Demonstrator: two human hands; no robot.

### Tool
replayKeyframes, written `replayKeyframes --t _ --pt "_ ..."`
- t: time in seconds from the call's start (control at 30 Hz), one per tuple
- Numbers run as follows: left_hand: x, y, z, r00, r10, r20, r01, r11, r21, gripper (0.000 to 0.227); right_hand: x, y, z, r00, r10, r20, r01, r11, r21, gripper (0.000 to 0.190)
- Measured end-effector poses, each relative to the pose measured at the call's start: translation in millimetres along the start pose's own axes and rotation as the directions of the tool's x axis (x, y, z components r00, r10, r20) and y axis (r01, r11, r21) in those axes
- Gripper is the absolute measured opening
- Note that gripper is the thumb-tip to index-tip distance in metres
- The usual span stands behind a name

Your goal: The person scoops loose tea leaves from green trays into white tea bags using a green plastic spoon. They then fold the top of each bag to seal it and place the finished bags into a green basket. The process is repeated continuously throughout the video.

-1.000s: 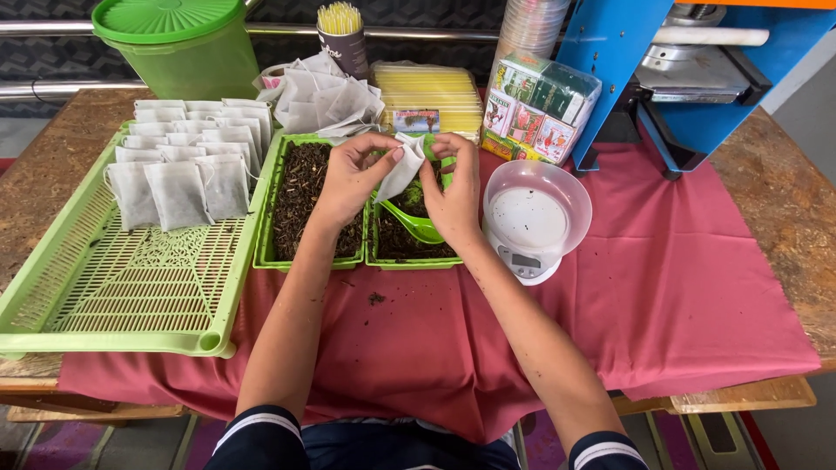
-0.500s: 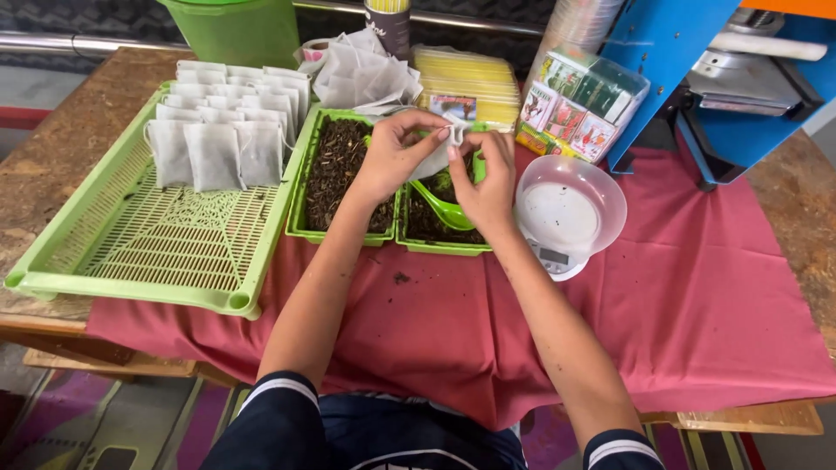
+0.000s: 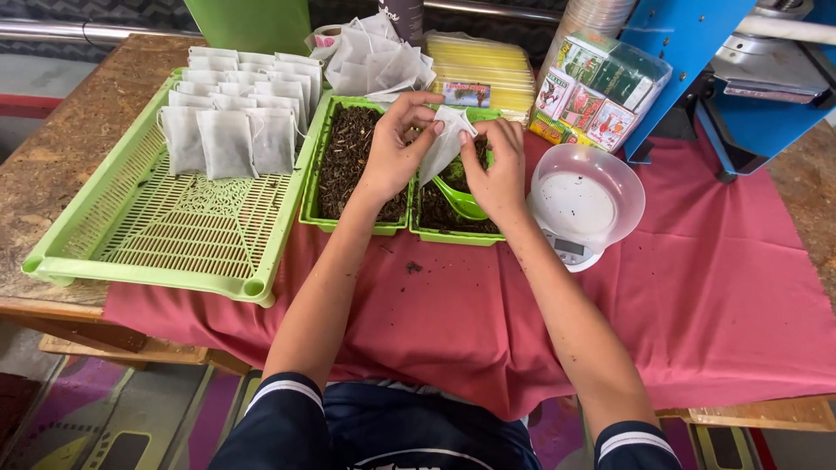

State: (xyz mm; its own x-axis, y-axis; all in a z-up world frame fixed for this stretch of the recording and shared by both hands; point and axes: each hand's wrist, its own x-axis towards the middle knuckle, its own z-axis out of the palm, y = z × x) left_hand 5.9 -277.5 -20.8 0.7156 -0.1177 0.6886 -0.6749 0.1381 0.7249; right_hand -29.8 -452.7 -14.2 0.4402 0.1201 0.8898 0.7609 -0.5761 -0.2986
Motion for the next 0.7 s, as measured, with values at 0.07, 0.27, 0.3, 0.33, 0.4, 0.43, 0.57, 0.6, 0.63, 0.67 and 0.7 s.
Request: replayKeyframes --t 0.07,0.27,0.3,0.33,0.4,0.43,0.57,0.6,0.63,0.67,0.7 --pt "0 8 -3 0.999 0.019 0.029 -0.018 1.0 -0.023 0.031 -1 1 0 0.999 0.039 0.024 -0.038 0.998 -0.057 0.011" --pt "-3 14 -6 0.998 0.022 0.055 -0.019 0.998 -0.059 0.033 -2 1 1 0.997 0.07 0.041 -0.064 0.989 -0.13 0.013" --pt "-3 14 -5 0.998 0.018 0.055 -0.015 0.998 -0.056 0.033 -2 2 1 0.998 0.056 0.037 -0.05 0.989 -0.136 0.013" --pt "-3 14 -4 0.998 0.019 0.055 -0.015 0.998 -0.061 0.033 -2 2 1 0.998 0.056 0.038 -0.05 0.989 -0.141 0.013" --pt "-4 16 -3 0.997 -0.023 0.068 0.027 0.998 -0.058 0.031 -2 2 2 0.997 0.067 0.039 -0.061 0.989 -0.132 0.011" --pt "-2 16 -3 0.998 -0.024 0.063 0.028 0.998 -0.06 0.031 -1 1 2 0.997 0.066 0.043 -0.059 0.99 -0.132 0.011" --pt "-2 15 0 0.996 -0.051 0.074 0.053 0.998 -0.03 0.022 -2 0 -1 0.996 0.071 0.045 -0.065 0.989 -0.129 0.013" --pt "-4 16 -2 0.994 -0.082 0.072 0.084 0.996 -0.025 0.021 -2 -1 1 0.996 0.077 0.05 -0.07 0.99 -0.126 0.014" --pt "0 17 -2 0.994 -0.079 0.07 0.08 0.997 -0.022 0.021 2 0 3 0.996 0.074 0.048 -0.067 0.99 -0.124 0.014" --pt "-2 17 -1 0.994 -0.083 0.073 0.084 0.996 -0.012 0.015 0 1 2 0.996 0.077 0.046 -0.071 0.99 -0.124 0.013" --pt "-3 17 1 0.993 -0.088 0.076 0.088 0.996 -0.002 0.009 -1 2 1 0.996 0.081 0.043 -0.075 0.989 -0.124 0.012"
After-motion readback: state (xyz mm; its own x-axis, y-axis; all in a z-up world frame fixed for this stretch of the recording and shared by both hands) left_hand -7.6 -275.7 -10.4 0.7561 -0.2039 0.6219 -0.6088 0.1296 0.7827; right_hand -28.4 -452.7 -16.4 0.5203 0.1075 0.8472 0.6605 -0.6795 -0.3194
